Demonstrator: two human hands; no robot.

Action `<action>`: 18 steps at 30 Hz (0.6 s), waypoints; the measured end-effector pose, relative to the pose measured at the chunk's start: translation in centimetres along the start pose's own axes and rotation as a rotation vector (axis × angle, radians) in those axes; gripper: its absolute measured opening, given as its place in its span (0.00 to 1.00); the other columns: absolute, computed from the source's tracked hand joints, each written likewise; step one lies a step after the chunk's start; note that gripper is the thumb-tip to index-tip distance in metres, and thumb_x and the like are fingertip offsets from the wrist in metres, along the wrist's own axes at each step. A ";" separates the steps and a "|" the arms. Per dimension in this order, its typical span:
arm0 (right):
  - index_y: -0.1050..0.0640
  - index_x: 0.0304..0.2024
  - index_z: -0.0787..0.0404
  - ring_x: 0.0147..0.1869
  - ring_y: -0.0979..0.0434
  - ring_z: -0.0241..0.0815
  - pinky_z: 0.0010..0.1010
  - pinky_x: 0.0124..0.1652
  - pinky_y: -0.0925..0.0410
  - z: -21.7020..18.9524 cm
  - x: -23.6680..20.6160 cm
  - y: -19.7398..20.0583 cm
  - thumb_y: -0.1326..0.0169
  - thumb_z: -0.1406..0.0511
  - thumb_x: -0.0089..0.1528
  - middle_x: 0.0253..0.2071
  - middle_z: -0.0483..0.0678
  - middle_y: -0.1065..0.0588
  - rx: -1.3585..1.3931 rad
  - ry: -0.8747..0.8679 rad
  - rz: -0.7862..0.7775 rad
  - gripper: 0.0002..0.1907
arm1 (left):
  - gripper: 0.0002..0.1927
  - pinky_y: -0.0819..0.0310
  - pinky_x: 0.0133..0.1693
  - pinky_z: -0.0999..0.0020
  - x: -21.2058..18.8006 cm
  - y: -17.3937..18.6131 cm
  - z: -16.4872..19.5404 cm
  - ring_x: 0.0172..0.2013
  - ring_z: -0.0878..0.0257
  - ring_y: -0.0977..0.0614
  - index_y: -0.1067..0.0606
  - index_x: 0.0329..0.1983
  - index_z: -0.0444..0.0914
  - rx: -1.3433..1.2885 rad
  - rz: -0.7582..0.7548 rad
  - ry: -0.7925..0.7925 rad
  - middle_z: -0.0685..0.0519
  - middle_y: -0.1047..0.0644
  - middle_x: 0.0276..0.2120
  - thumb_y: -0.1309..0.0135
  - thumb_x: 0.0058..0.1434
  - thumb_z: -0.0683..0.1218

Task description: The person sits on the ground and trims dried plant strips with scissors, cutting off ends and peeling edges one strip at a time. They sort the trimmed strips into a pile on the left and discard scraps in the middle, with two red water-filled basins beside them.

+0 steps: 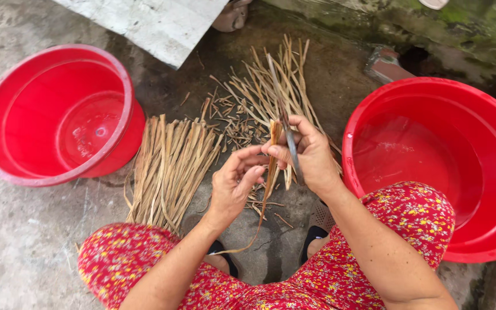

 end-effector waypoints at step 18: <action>0.31 0.64 0.60 0.47 0.25 0.35 0.28 0.47 0.30 0.2 -0.9 -1.9 0.28 0.56 0.52 0.46 0.45 0.24 -0.744 0.109 0.005 0.42 | 0.30 0.22 0.36 0.79 1.7 1.4 2.2 0.32 0.75 0.21 0.34 0.71 0.39 0.254 0.258 -0.159 0.58 0.24 0.32 0.44 0.66 0.35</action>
Point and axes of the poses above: each hand's wrist, its own x-axis towards the middle knuckle, its own y-axis out of the back of the hand, z = x × y, the point moved 1 cm from there along x, towards the middle knuckle
